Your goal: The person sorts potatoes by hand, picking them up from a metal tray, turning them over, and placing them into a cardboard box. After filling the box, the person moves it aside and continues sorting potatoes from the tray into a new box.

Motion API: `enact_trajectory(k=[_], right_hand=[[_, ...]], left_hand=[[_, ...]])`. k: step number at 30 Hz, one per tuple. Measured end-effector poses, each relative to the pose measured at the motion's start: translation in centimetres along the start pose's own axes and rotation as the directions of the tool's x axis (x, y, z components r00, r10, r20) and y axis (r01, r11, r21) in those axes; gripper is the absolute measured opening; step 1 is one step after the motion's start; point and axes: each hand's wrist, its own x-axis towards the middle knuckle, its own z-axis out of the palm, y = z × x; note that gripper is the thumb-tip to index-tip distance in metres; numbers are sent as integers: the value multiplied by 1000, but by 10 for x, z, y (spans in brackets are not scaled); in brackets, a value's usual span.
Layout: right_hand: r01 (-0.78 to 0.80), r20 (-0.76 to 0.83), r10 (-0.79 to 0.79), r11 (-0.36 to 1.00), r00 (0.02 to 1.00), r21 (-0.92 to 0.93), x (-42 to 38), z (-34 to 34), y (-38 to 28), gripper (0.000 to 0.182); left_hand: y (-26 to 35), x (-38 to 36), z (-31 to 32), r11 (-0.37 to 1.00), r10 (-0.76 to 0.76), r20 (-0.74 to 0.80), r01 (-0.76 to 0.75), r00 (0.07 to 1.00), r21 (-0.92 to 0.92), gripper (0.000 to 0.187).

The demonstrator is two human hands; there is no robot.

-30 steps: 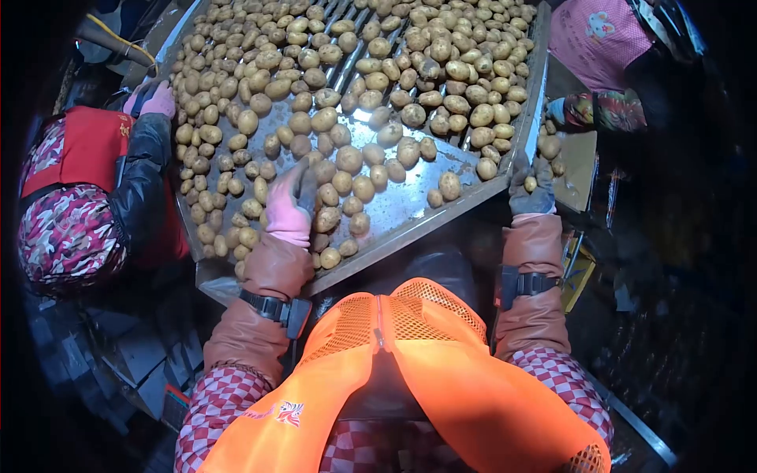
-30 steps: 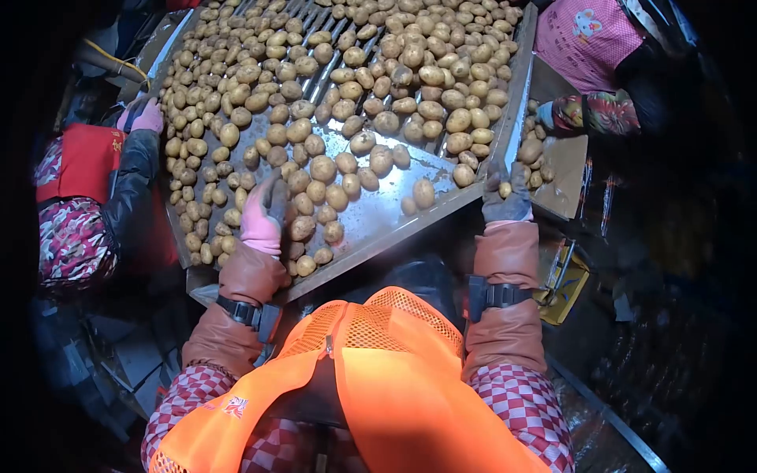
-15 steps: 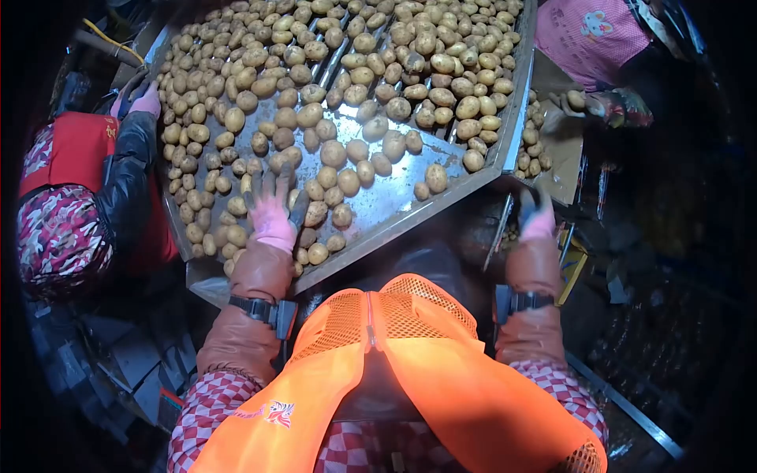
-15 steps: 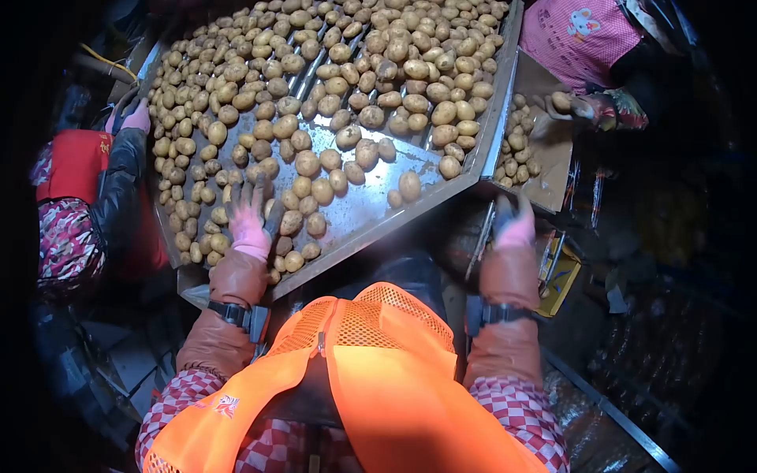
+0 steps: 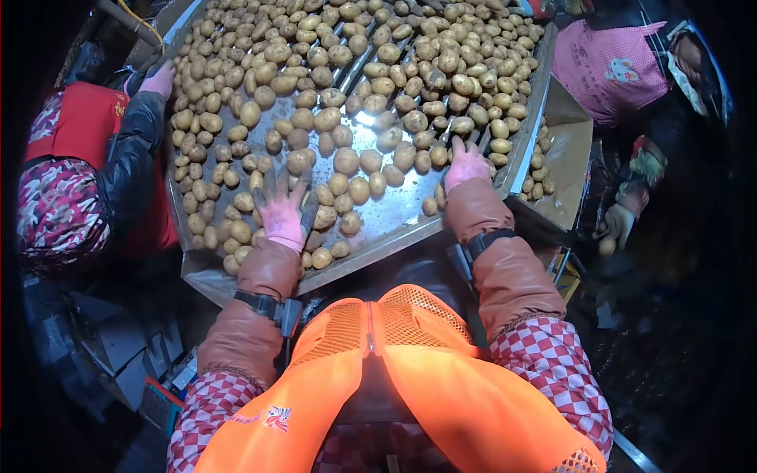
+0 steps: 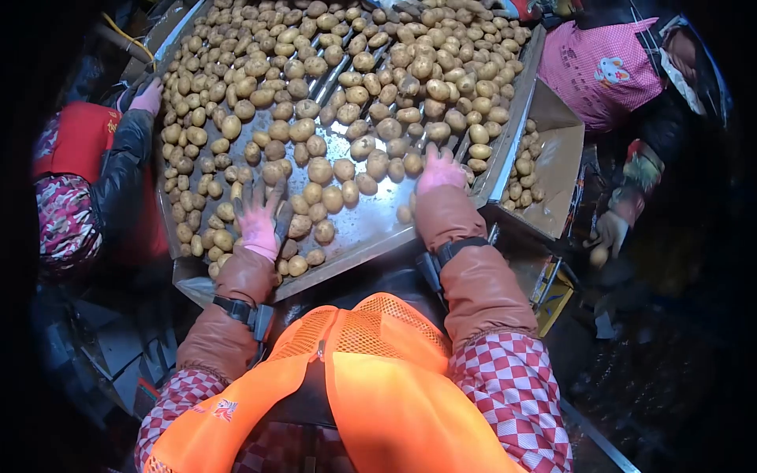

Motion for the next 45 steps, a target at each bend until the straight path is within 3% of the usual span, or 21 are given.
enact_trajectory(k=[4,7,10,13,14,17,18,20,24,28,31,34,35,38,40,41,43,45], right_hand=[[124,-118,-113,988,987,90,2,16,12,70],[129,-86,-118,983,989,133,0,12,17,73],[106,-61,-94,968,994,228,-4,5,13,72],[48,-68,-31,961,997,271,4,16,17,74],[89,-144,-50,957,988,278,4,26,22,77],[20,-23,-16,984,1000,179,-25,-4,0,73],[163,-96,-142,949,985,269,-31,5,4,72],[192,-134,-158,936,978,295,-37,21,-2,70],[74,-2,-76,977,997,202,-31,8,-9,77],[143,3,-150,949,989,280,-14,32,2,82],[205,-68,-194,928,979,311,-19,25,1,76],[189,-71,-175,923,982,337,-31,27,-5,72],[154,-45,-148,935,988,320,-40,22,-13,71],[131,-9,-134,950,991,282,-42,21,-19,72],[167,24,-181,943,983,287,-28,18,-12,71],[179,59,-193,965,979,191,-20,21,-11,69],[138,93,-157,972,983,190,-17,19,-14,67],[107,82,-121,982,989,157,-12,28,-11,66]], left_hand=[[12,4,-3,996,-57,19,58,998,-66,59],[59,7,-40,988,-11,97,26,995,-153,59],[81,3,-44,937,246,10,-235,969,-259,54],[76,8,-36,796,474,20,-418,880,-438,51],[69,7,-30,796,451,-14,-410,892,-445,50],[47,-8,-28,805,357,-98,-360,929,-472,48],[40,-14,-32,826,341,-95,-347,935,-445,47],[31,-30,-35,853,328,-98,-339,940,-396,47],[11,-32,-35,906,247,-116,-271,962,-325,50],[-13,5,-41,974,-118,-200,74,973,-215,53],[-59,-19,-29,981,27,-108,-47,994,-189,53],[-86,-58,-15,935,-117,-90,79,989,-346,52],[-80,-64,-18,944,-196,-106,159,975,-288,50],[-37,-43,-51,930,-203,69,215,977,-299,48],[-2,-22,-54,918,17,-92,-53,996,-393,46],[5,-13,-48,922,71,-86,-99,994,-374,45],[8,7,-33,923,180,-58,-189,982,-335,43],[-18,11,-10,950,168,-56,-177,984,-258,43]])
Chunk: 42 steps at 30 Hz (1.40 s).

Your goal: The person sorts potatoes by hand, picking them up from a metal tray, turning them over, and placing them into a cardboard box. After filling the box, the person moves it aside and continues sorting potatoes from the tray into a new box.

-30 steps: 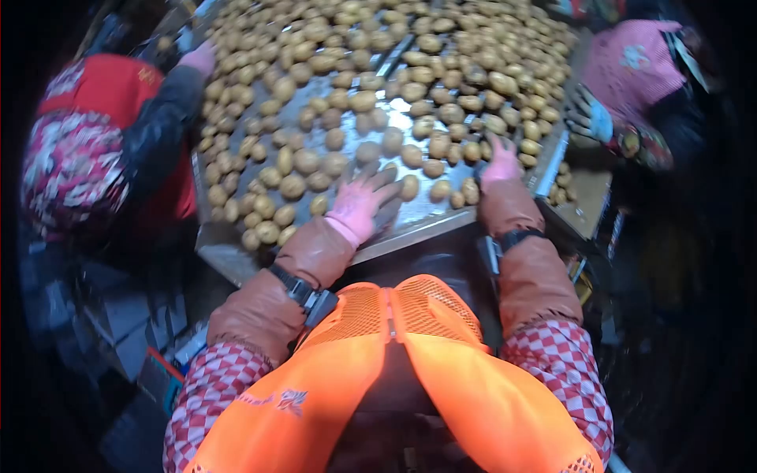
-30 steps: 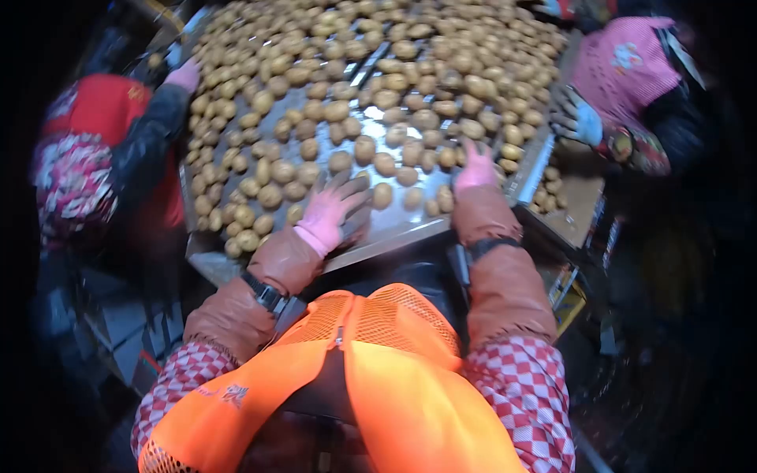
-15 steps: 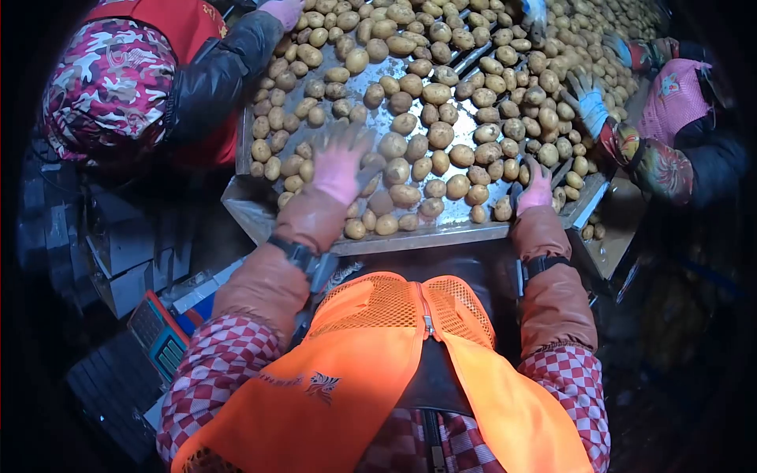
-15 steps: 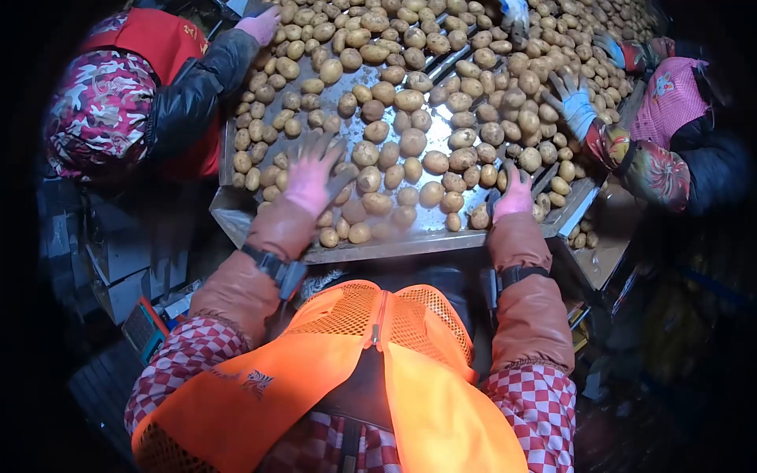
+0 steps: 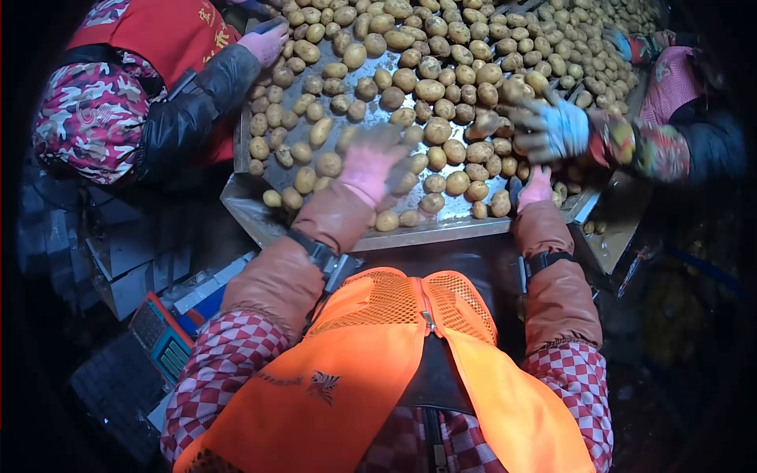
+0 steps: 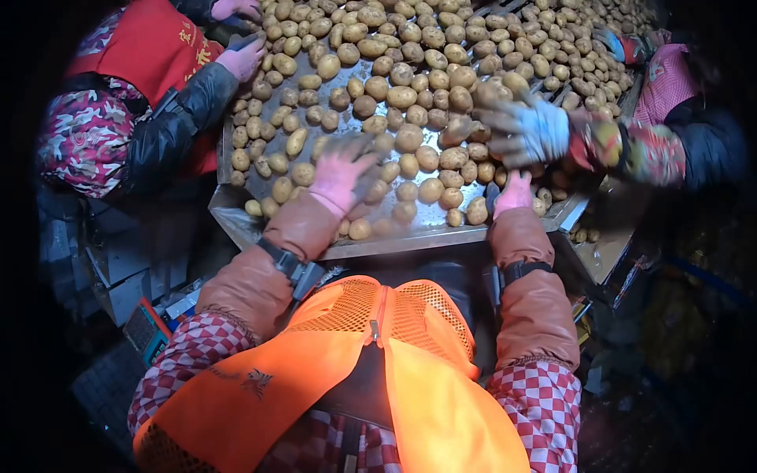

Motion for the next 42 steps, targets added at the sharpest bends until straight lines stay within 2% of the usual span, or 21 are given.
enact_trajectory(k=[3,4,7,12,15,18,21,23,25,26,27,28,29,30,32,34,36,37,39,40,42], right_hand=[[-174,63,167,976,984,131,-3,-3,-2,65],[-24,-33,27,994,999,106,-14,-8,-9,67],[-39,-16,40,997,999,72,-31,-8,-10,68],[129,107,-140,987,984,100,-44,-25,2,74],[135,137,-154,981,978,136,-40,-25,4,73],[150,17,-161,945,987,290,-35,5,9,64],[215,-121,-180,873,976,438,-31,20,11,56],[217,-154,-157,805,975,553,-21,30,14,54],[-50,60,-7,459,998,887,-20,19,15,43],[392,-302,-250,551,920,737,-23,11,20,43],[109,-80,-131,231,988,967,-38,-12,17,42],[-146,148,-4,-182,989,972,-54,-36,12,41],[-220,236,26,-273,971,936,-50,-46,33,42],[-337,293,-167,-493,941,802,-51,-64,63,40],[-69,153,171,-415,973,907,-44,-84,107,37],[251,-203,533,-18,821,968,-33,-101,132,34],[297,-396,527,266,752,917,-22,-76,151,29],[264,-355,517,243,779,933,-16,-59,153,34],[-23,84,419,-149,904,989,-23,-48,125,43],[-112,169,355,-175,919,978,-30,-52,100,48],[-100,74,259,90,963,991,-42,-63,37,49]], left_hand=[[-32,-21,-23,993,-118,37,118,992,12,41],[-37,-28,-34,985,-174,51,174,983,8,40],[-36,-49,-35,956,-229,-32,231,973,180,38],[-21,-55,-39,868,-464,-210,396,860,-298,36],[-18,-54,-56,839,-507,-109,460,855,-290,40],[-6,-37,-46,917,-347,-87,318,934,-239,38],[27,-7,-39,900,-416,286,435,864,-7,41],[19,-6,-24,911,-398,244,412,885,-10,43],[15,-1,-45,887,-412,327,456,851,-70,43],[21,-1,-60,883,-448,290,470,846,-7,41],[23,-3,-61,898,-428,235,440,873,1,40],[22,-4,-62,913,-404,180,409,897,10,39],[23,-3,-61,926,-376,127,377,918,18,39],[32,3,-64,955,-295,75,297,952,-21,38],[50,23,-53,967,-159,116,178,980,-182,41],[70,48,-40,979,27,42,-18,999,-203,46],[80,75,-25,964,258,-118,-263,959,-35,52],[68,84,-17,972,232,-61,-234,971,-36,55],[35,90,-3,984,178,60,-176,982,-28,62],[28,89,-12,996,91,162,-93,983,6,68],[5,67,-19,996,-37,129,25,991,89,69]])
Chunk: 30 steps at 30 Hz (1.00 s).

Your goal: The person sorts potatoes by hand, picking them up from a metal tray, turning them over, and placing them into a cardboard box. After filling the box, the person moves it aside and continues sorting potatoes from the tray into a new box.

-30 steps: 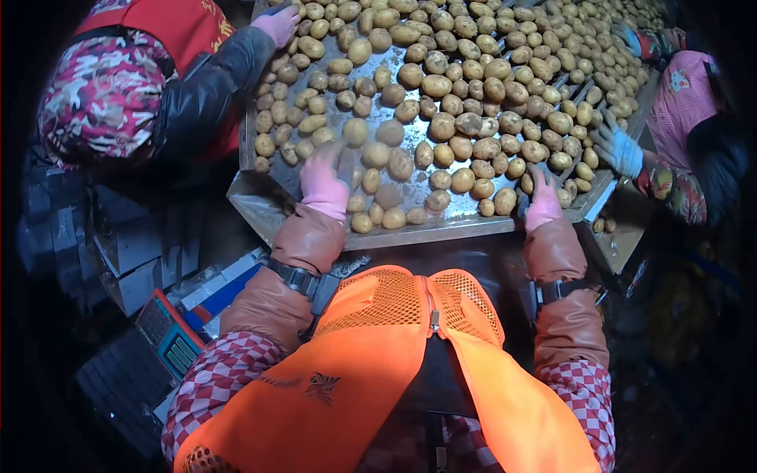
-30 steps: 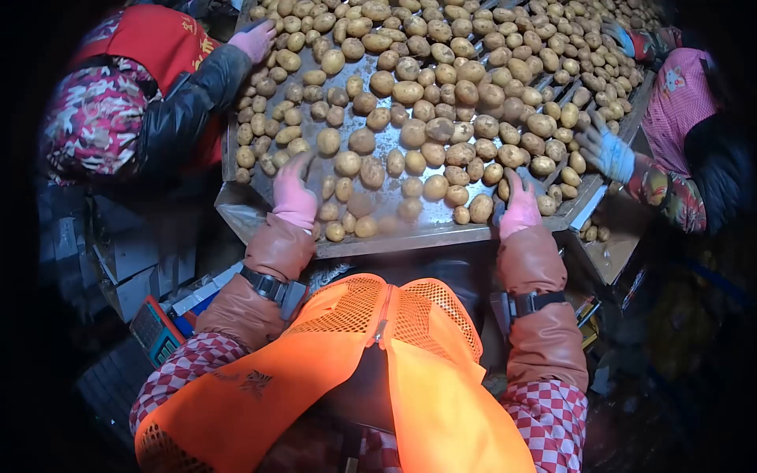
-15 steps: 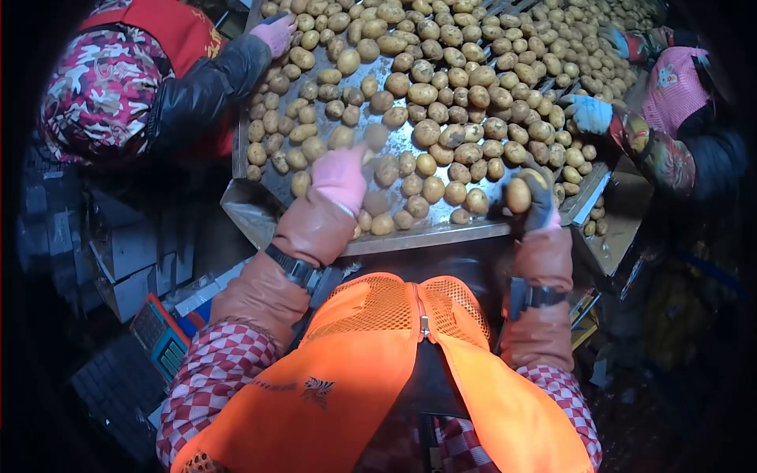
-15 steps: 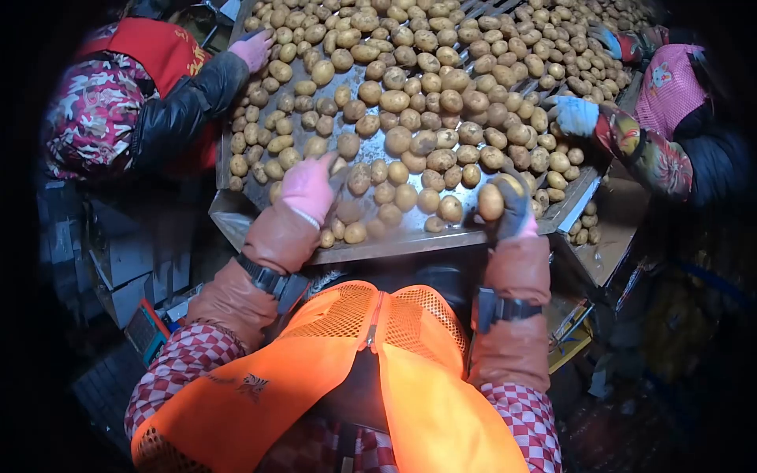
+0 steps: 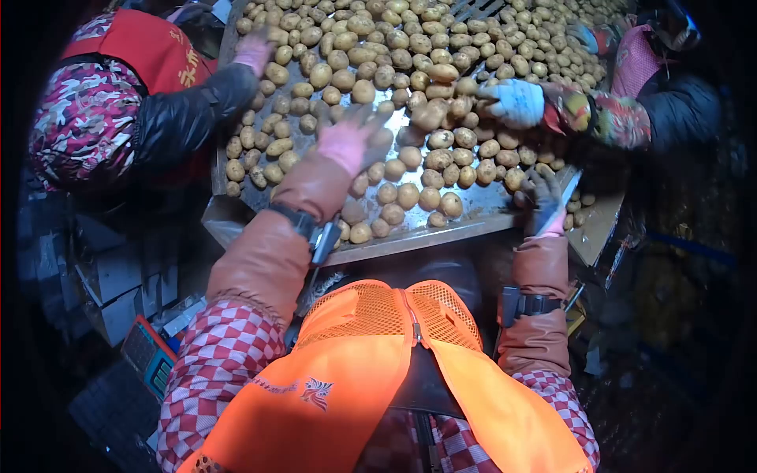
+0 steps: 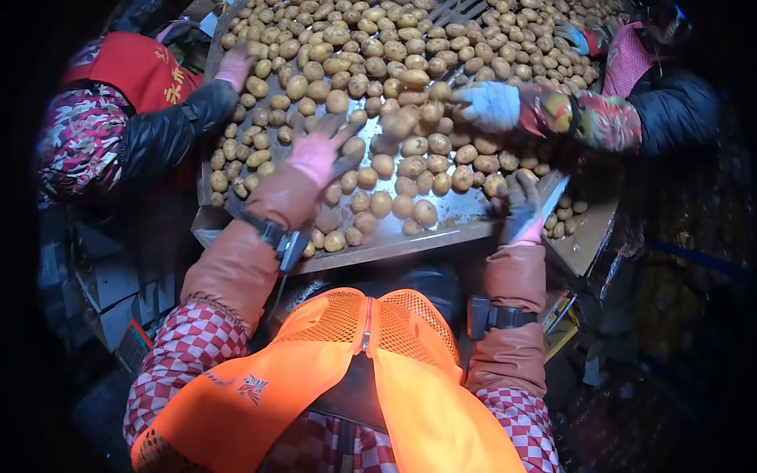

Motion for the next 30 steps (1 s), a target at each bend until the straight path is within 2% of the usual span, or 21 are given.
enact_trajectory(k=[1,3,4,5,6,7,8,9,11,12,14,15,16,17,18,19,20,22,24,27,30], right_hand=[[8,76,1,993,997,-114,5,8,7,45],[174,170,-149,975,974,-139,15,23,36,42],[126,92,-147,971,985,203,22,37,55,44],[242,233,-185,937,955,-250,13,54,67,54],[430,372,-219,522,902,-736,3,71,79,67],[531,499,-247,77,830,-844,-7,88,90,83],[485,511,-203,-166,835,-859,-40,118,84,81],[630,610,-228,24,759,-776,-35,117,121,78],[716,709,-141,3,691,-698,-70,137,75,64],[433,598,106,590,795,-681,-45,139,82,56],[688,632,-306,480,712,-544,-20,132,75,31],[668,552,-383,509,740,-542,-6,139,51,30],[552,439,-338,571,832,-607,7,156,18,30],[489,385,-303,578,872,-653,26,172,-5,31],[482,390,-282,521,876,-705,47,187,-20,32],[635,524,-370,317,767,-704,83,193,-16,41],[681,582,-398,174,709,-711,107,204,-8,50],[656,661,-202,-101,723,-748,105,225,-8,48],[576,603,-44,-248,796,-779,103,241,-4,48],[473,462,110,-115,880,-873,98,243,1,51],[457,463,38,105,886,-883,82,229,-6,51]], left_hand=[[-18,-13,3,997,-76,-30,77,997,28,67],[-43,-43,14,971,-224,-80,229,971,72,65],[-47,-54,17,961,-270,-68,273,960,33,64],[-48,-66,17,947,-320,-54,320,946,-5,63],[-48,-79,16,928,-371,-36,370,928,-41,62],[-46,-89,18,924,-382,-31,381,924,-28,63],[-40,-95,22,921,-390,-30,389,920,-17,63],[-33,-100,24,918,-396,-32,396,918,-8,63],[-16,-110,11,920,-390,-10,390,921,-33,62],[-17,-115,14,923,-383,-30,380,923,-65,61],[-16,-123,12,930,-351,-76,338,933,-144,62],[-14,-127,14,914,-376,-78,356,923,-193,62],[-12,-132,19,897,-401,-82,372,913,-240,62],[-12,-136,26,879,-425,-93,386,901,-280,62],[-14,-138,41,926,-367,-63,358,928,-122,64],[4,-132,14,962,-269,-134,259,954,-89,64],[17,-121,1,977,-202,-120,192,972,-90,62],[18,-121,-4,990,-110,-110,99,988,-98,58],[1,-126,-2,993,-56,-117,43,992,-114,53],[-18,-147,-1,977,-164,-152,139,975,-161,38],[-36,-154,0,872,-487,-272,482,830,-91,25]])
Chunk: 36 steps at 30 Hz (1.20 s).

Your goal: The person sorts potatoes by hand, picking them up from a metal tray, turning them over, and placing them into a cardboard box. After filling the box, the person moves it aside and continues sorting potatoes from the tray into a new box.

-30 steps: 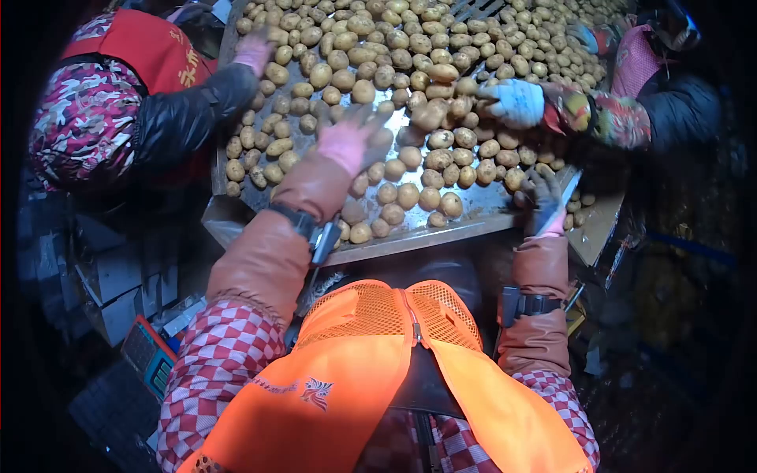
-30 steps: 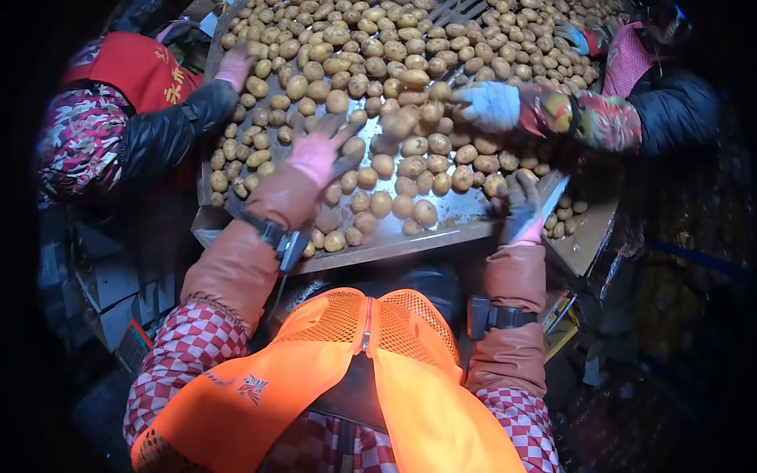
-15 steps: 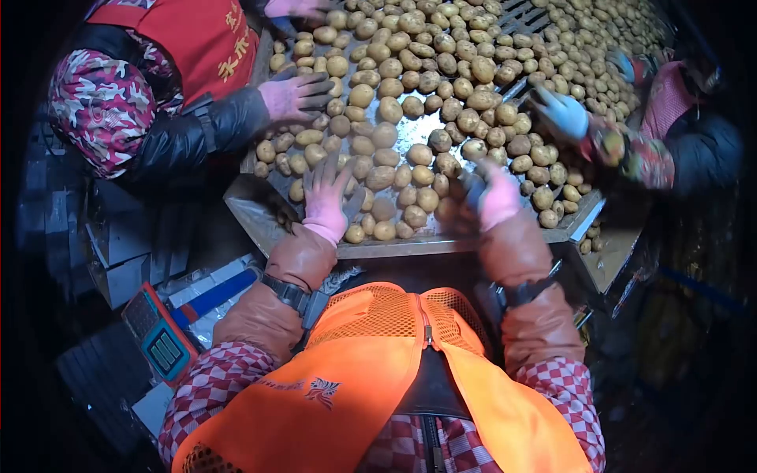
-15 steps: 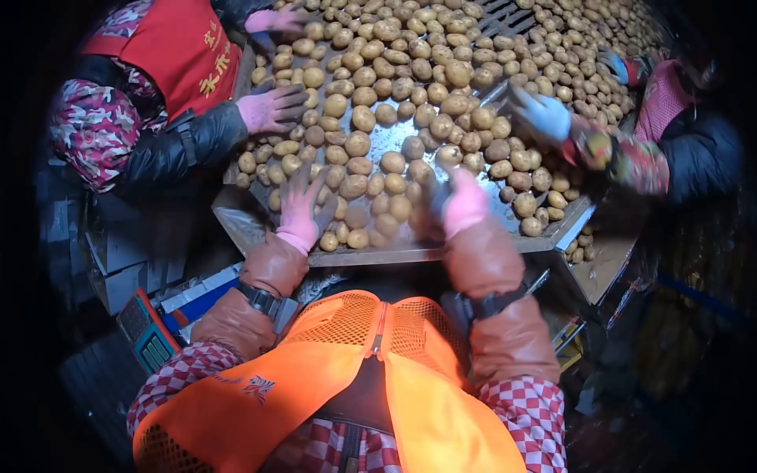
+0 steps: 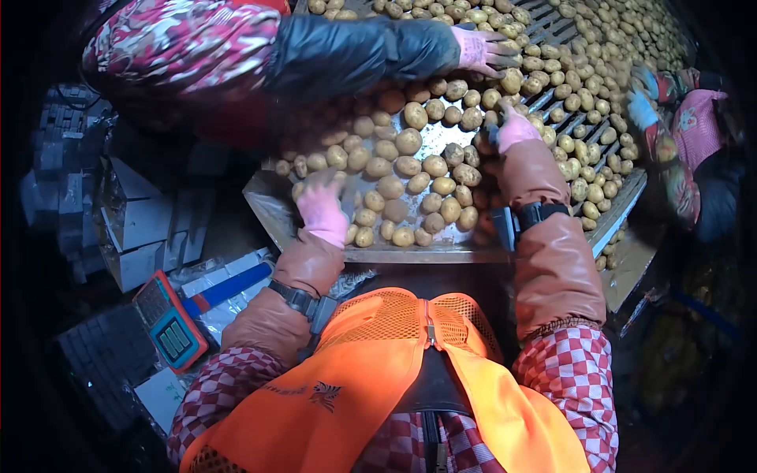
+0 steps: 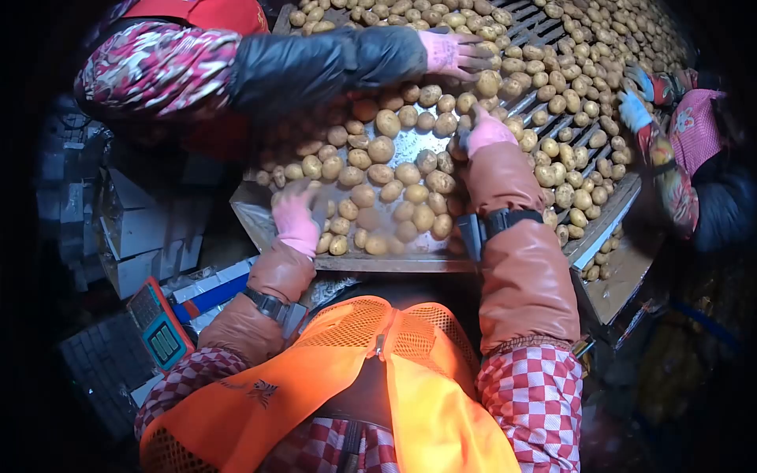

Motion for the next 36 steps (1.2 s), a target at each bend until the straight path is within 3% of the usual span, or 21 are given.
enact_trajectory(k=[2,3,5,6,7,9,11,12,14,18,22,23,25,26,28,30,31,32,33,35,36], right_hand=[[63,-104,-29,938,994,342,-5,14,24,54],[-82,52,70,566,996,820,-22,13,25,50],[-361,350,-97,-149,932,921,-62,8,58,42],[-408,392,-159,-85,906,909,-79,8,92,45],[-124,152,245,-125,958,984,-101,18,104,48],[-167,167,-27,-331,986,929,-134,2,189,51],[33,71,228,-421,971,906,-159,-13,235,50],[141,21,349,-431,937,891,-173,-24,251,50],[139,-109,90,-466,990,874,-178,-17,267,52],[175,-272,261,341,926,923,-186,30,152,36],[-280,250,-127,-362,960,889,-188,38,31,55],[-496,451,-209,-309,868,811,-197,4,2,51],[-374,229,-442,-274,867,886,-178,55,26,46],[83,-40,-300,134,953,988,-177,79,47,44],[-229,167,-159,-587,973,776,-183,62,108,43],[11,247,144,-882,958,472,-192,19,146,47],[237,214,365,-857,906,458,-197,-15,153,50],[237,-90,390,-347,916,907,-194,4,193,53],[266,-385,379,331,842,905,-191,24,234,56],[434,-321,414,-213,852,876,-180,26,248,58],[228,-157,439,-114,885,967,-155,12,218,57]], left_hand=[[10,28,-12,991,123,-48,-125,991,-48,22],[20,47,-19,980,179,-75,-184,981,-73,20],[34,76,-4,954,257,-72,-265,964,-142,20],[38,88,11,948,262,-63,-269,963,-169,22],[45,98,22,942,267,-57,-273,962,-196,24],[71,111,27,975,201,279,-164,939,-149,30],[88,117,29,990,141,483,-114,864,-84,36],[98,119,32,991,131,523,-116,842,-62,38],[112,121,43,995,96,536,-97,839,-26,38],[107,127,23,983,108,606,6,788,-183,40],[125,67,-3,761,292,336,-5,895,-649,46],[138,55,-17,699,389,292,-73,874,-711,45],[147,59,-37,766,496,333,-223,802,-603,50],[130,54,-13,762,534,246,-333,809,-556,49],[95,40,8,775,587,99,-522,803,-357,44],[59,33,0,764,625,138,-566,768,-309,38],[45,28,0,820,544,133,-490,829,-296,36],[31,19,2,867,456,127,-408,881,-286,34],[26,11,4,906,364,115,-323,924,-273,32],[41,3,7,947,275,44,-263,960,-184,30],[52,0,10,964,231,14,-227,973,-142,29]])
